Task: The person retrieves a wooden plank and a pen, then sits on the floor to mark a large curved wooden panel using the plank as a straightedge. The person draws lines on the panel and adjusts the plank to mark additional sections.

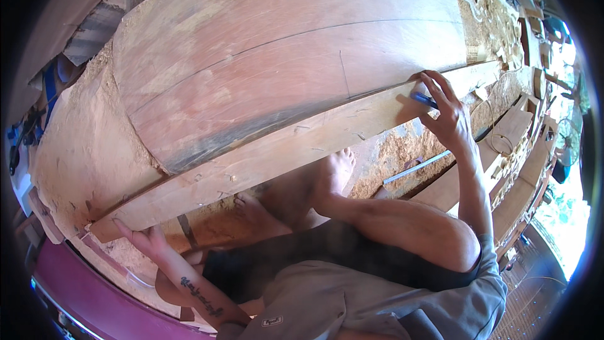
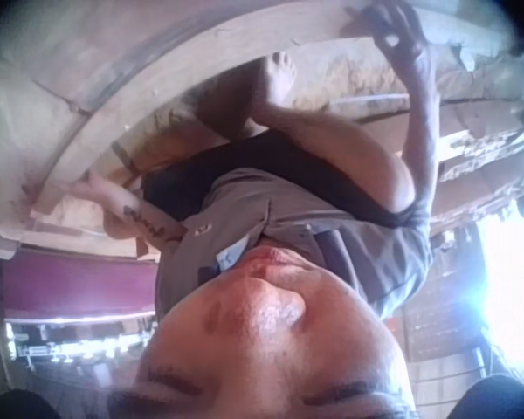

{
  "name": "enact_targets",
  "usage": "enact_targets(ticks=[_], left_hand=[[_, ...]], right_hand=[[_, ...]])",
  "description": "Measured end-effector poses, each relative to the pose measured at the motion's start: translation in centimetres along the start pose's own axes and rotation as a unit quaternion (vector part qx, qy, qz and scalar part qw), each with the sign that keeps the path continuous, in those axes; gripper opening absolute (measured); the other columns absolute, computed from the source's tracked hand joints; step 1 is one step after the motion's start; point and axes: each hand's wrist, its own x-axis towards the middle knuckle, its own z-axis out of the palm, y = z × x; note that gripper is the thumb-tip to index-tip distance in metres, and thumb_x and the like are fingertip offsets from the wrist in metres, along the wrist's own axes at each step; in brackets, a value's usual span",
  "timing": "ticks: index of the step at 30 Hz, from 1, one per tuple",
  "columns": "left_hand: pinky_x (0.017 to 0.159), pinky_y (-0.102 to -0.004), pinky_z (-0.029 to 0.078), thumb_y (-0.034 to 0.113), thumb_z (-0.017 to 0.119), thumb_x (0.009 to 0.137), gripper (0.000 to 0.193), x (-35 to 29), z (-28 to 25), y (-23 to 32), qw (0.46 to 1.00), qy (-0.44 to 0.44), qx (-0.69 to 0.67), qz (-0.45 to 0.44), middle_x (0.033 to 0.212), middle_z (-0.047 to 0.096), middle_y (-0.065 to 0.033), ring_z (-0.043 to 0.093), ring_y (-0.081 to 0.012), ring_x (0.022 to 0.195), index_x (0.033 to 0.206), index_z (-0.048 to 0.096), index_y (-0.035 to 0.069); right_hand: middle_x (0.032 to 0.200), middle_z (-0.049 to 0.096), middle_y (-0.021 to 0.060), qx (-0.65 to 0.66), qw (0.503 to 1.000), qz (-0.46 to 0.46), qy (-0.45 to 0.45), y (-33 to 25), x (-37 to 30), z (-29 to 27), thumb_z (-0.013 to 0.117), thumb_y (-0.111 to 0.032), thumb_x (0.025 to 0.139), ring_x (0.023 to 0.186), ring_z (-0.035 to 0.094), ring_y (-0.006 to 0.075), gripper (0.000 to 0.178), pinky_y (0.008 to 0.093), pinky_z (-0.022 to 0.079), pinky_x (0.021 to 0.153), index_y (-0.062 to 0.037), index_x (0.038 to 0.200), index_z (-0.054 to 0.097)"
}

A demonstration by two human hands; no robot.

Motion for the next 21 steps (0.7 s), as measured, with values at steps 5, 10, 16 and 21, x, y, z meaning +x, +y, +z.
enact_targets(ticks=[5,10,16,21], left_hand=[[0.111,-0.0440,0.038,0.034,0.061,0.095,0.052,0.2,-0.3,0.3,0.999,-0.016,-0.028,-0.028,0.141,0.050,-0.0103,0.048,-0.0265,0.127,0.137,0.050,0.005],[0.111,-0.0440,0.038,0.036,0.061,0.095,0.054,-1.1,1.1,-0.1,1.000,0.013,0.002,-0.011,0.140,0.051,-0.0102,0.047,-0.0260,0.128,0.137,0.049,0.005],[0.112,-0.0438,0.036,0.038,0.057,0.096,0.053,-1.0,0.8,-0.3,1.000,-0.002,0.029,0.008,0.141,0.049,-0.0109,0.046,-0.0259,0.130,0.137,0.048,0.004],[0.113,-0.0434,0.034,0.038,0.054,0.098,0.053,0.1,-0.3,0.0,1.000,-0.009,0.016,0.012,0.143,0.047,-0.0113,0.044,-0.0276,0.132,0.137,0.049,0.003]], right_hand=[[0.136,0.052,0.0100,-0.003,1.000,0.010,-0.013,0.3,-0.1,0.1,0.074,-0.004,0.070,0.097,0.066,0.0334,0.071,0.0394,0.058,0.077,-0.0129,0.136,0.051],[0.137,0.051,0.0090,-0.014,1.000,-0.008,0.001,0.2,-0.1,0.2,0.074,-0.004,0.070,0.095,0.067,0.0321,0.071,0.0383,0.058,0.075,-0.0129,0.136,0.050],[0.136,0.052,0.0079,-0.010,1.000,0.016,-0.008,0.0,0.0,0.0,0.072,-0.002,0.069,0.093,0.067,0.0299,0.070,0.0369,0.058,0.071,-0.0129,0.135,0.051],[0.136,0.052,0.0071,-0.017,1.000,0.012,-0.005,0.1,0.3,0.1,0.073,-0.003,0.070,0.092,0.068,0.0301,0.069,0.0376,0.058,0.071,-0.0136,0.134,0.051]])
